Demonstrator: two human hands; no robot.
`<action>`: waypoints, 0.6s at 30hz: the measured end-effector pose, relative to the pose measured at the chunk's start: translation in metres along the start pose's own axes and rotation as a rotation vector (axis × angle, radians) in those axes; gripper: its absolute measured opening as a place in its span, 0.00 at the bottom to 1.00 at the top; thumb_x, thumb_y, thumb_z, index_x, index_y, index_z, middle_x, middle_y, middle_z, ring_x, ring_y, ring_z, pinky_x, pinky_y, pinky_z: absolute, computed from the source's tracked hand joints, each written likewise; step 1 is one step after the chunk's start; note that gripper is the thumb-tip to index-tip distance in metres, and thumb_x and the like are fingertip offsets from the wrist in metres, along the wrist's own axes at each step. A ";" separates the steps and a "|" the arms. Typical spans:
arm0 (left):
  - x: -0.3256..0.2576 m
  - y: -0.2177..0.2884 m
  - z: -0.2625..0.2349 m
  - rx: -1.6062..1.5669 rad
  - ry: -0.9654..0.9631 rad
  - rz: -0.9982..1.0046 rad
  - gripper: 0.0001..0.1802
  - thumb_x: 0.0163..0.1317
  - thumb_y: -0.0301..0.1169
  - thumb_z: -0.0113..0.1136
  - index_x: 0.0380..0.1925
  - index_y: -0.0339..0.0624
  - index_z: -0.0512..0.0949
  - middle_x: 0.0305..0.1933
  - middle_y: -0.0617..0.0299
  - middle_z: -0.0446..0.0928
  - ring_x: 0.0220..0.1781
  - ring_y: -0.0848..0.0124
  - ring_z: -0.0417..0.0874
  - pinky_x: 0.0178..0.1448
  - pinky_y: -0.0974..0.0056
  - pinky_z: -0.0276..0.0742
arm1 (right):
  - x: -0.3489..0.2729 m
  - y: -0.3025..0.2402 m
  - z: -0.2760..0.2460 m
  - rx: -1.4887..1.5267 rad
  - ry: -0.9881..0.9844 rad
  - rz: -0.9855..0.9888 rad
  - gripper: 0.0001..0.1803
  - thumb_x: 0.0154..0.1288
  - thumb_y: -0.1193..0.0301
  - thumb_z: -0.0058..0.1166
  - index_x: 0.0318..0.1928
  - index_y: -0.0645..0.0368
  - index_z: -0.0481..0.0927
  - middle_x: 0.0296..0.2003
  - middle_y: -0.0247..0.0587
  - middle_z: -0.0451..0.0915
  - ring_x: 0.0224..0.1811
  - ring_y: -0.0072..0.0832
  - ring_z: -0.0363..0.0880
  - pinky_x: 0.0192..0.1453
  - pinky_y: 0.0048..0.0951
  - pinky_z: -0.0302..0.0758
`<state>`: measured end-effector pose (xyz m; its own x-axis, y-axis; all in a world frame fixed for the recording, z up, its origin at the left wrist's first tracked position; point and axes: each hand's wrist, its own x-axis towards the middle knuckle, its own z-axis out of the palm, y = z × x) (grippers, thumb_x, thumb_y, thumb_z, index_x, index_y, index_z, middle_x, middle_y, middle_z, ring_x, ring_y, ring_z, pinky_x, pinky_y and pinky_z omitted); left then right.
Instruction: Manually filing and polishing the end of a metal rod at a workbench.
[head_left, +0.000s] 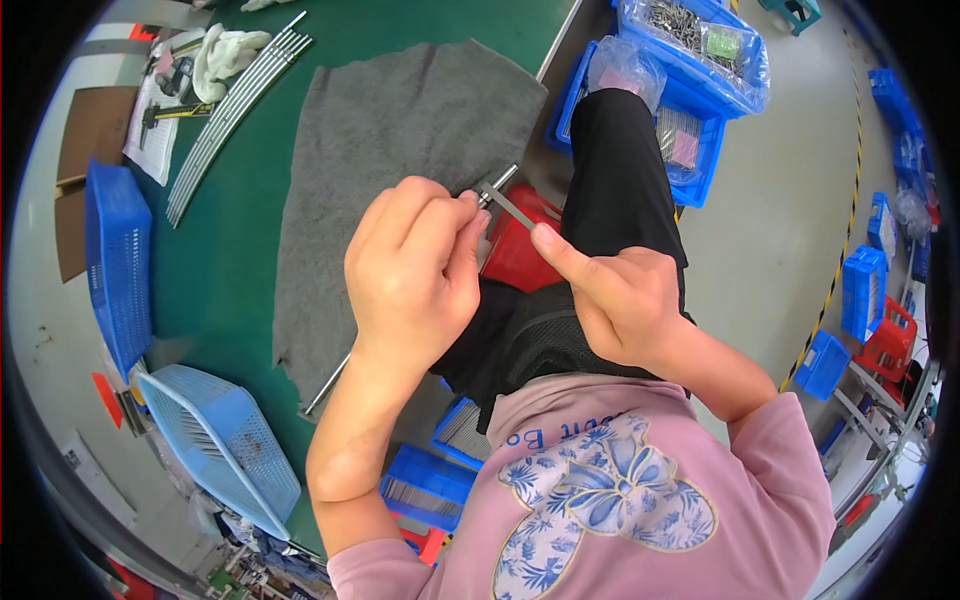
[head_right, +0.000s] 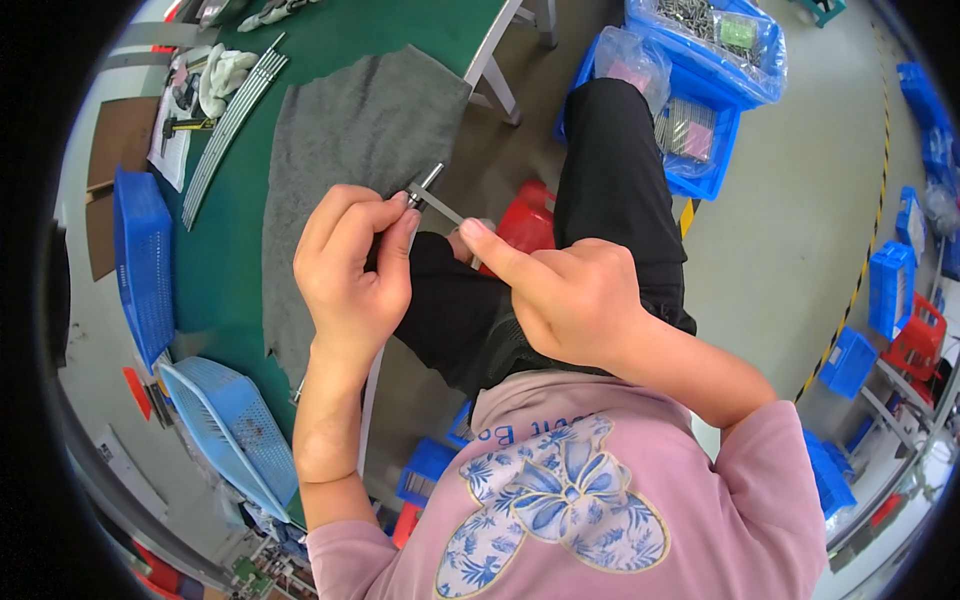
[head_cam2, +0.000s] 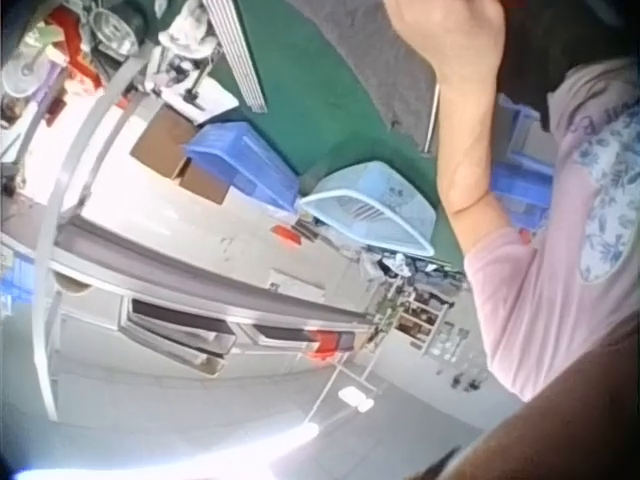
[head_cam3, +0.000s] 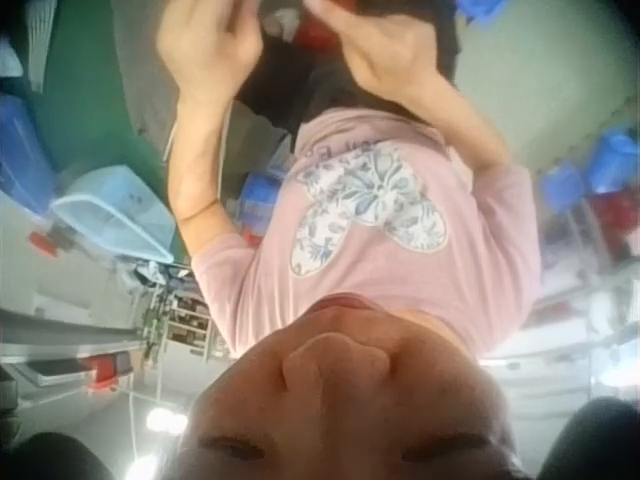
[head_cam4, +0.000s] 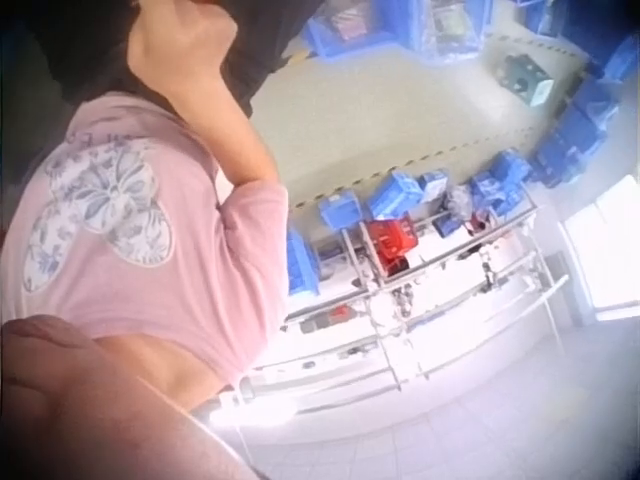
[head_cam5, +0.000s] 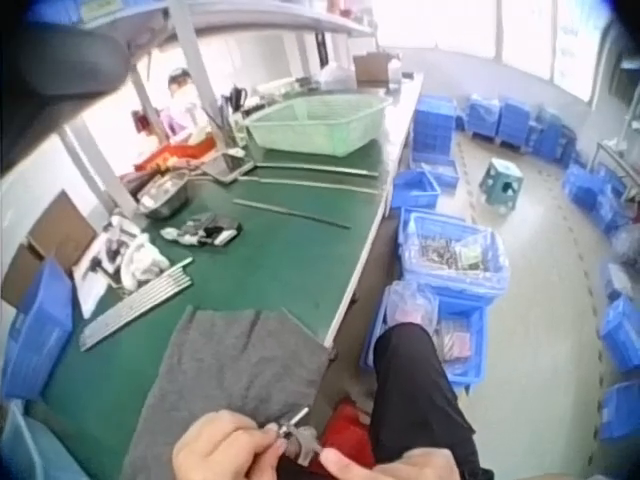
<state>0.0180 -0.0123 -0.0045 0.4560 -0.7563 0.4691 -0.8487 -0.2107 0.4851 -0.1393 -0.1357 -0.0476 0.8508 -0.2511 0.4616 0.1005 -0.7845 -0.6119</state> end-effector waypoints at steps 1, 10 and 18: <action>0.000 0.000 0.001 0.003 -0.008 0.023 0.09 0.44 0.18 0.67 0.25 0.37 0.77 0.26 0.60 0.72 0.25 0.61 0.74 0.29 0.60 0.70 | 0.007 -0.005 -0.006 -0.066 -0.045 0.016 0.33 0.46 0.80 0.54 0.58 0.54 0.79 0.14 0.30 0.72 0.10 0.27 0.66 0.17 0.27 0.63; 0.002 0.002 0.002 -0.047 0.011 -0.009 0.09 0.42 0.18 0.64 0.24 0.38 0.75 0.27 0.58 0.70 0.27 0.59 0.74 0.30 0.58 0.71 | 0.019 -0.012 -0.022 -0.214 -0.176 -0.014 0.35 0.43 0.79 0.55 0.60 0.53 0.78 0.12 0.32 0.67 0.11 0.28 0.68 0.17 0.32 0.64; -0.004 0.007 0.005 -0.085 -0.015 -0.047 0.09 0.43 0.20 0.62 0.21 0.40 0.70 0.27 0.60 0.69 0.29 0.60 0.73 0.31 0.58 0.72 | 0.014 -0.017 -0.016 -0.150 -0.093 0.019 0.31 0.48 0.80 0.53 0.58 0.55 0.79 0.13 0.34 0.70 0.11 0.30 0.68 0.18 0.32 0.64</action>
<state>0.0093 -0.0138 -0.0069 0.4906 -0.7559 0.4336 -0.8003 -0.1939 0.5674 -0.1379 -0.1352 -0.0203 0.8964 -0.2186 0.3856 0.0120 -0.8577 -0.5140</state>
